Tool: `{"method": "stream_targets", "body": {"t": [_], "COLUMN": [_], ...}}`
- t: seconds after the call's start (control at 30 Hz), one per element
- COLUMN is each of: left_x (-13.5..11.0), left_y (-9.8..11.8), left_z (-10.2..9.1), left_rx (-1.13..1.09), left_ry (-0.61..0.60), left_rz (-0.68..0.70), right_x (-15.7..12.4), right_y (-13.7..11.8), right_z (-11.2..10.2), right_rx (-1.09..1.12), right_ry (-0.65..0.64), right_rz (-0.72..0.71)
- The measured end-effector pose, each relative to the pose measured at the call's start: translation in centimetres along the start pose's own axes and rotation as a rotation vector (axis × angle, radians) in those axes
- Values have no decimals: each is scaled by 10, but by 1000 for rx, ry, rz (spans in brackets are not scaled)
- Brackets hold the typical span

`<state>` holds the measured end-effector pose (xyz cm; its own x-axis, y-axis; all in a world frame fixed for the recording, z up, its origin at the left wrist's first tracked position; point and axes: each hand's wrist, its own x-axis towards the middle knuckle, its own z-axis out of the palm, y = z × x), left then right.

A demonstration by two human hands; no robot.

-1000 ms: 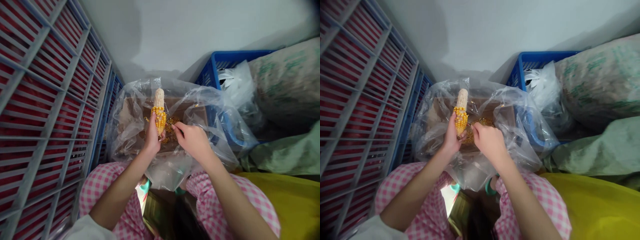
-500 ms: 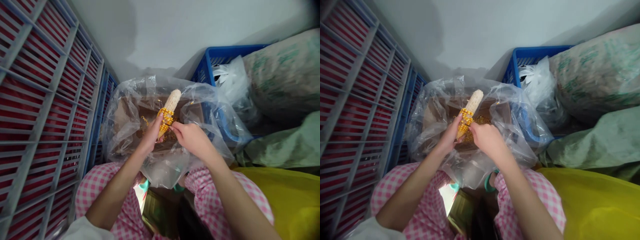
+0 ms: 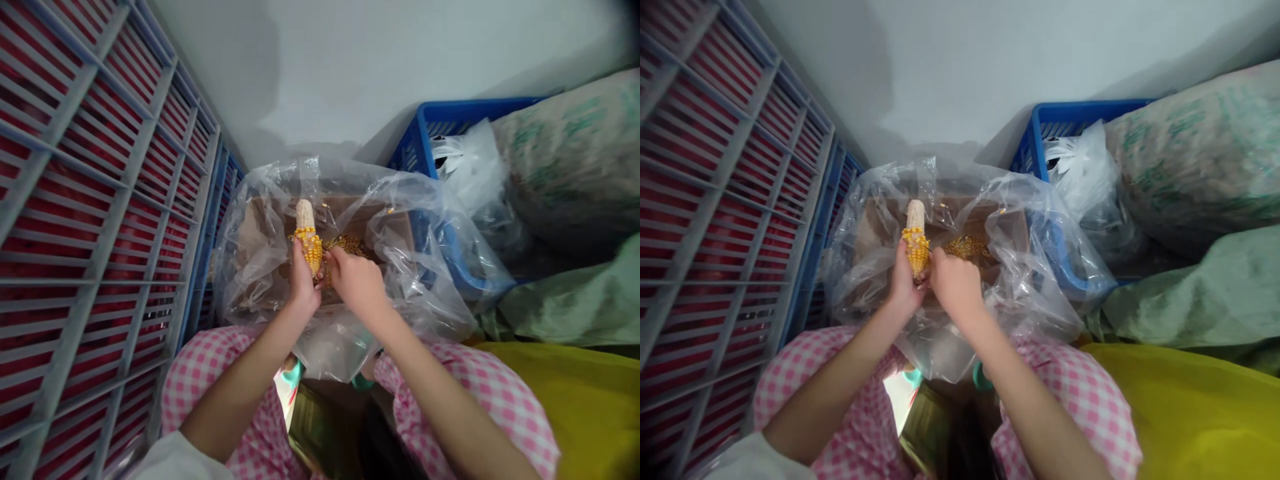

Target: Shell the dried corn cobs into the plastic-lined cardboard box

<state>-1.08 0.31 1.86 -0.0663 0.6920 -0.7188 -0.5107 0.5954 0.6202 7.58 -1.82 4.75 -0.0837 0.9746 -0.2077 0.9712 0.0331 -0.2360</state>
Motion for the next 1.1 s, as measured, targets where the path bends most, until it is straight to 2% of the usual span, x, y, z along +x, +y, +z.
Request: {"method": "stream_targets", "body": {"t": [0.1,0.23,0.4,0.6,0.7,0.87,1.0,1.1], "left_x": [-2,-6,-6,-2,-4,-11,-13,-11], "left_y": [9,14,10,9,11,17,20,21], "left_z": [0,5,5,5,5,7,8,7], "left_rx": [-71,-54,-7,147,154,-23,-79,-69], "left_ry": [-50,-86,-119,-66,-154,-316,-369,-380], "left_rz": [62,93,117,170,104,-82,-186,-209], "right_x": [4,1,-3,-3,-2,-5,-6,-6], "right_y": [14,24,25,31,36,41,44,47], "right_z": [-14,-26,-29,-33,-36,-44,-46,-46], "right_rx": [3,-6,-15,0,29,175,211,201], "right_ry": [3,3,-29,-34,-50,-58,-34,-14], "right_rz": [-43,-108,-91,-109,-132,-129,-123,-116]}}
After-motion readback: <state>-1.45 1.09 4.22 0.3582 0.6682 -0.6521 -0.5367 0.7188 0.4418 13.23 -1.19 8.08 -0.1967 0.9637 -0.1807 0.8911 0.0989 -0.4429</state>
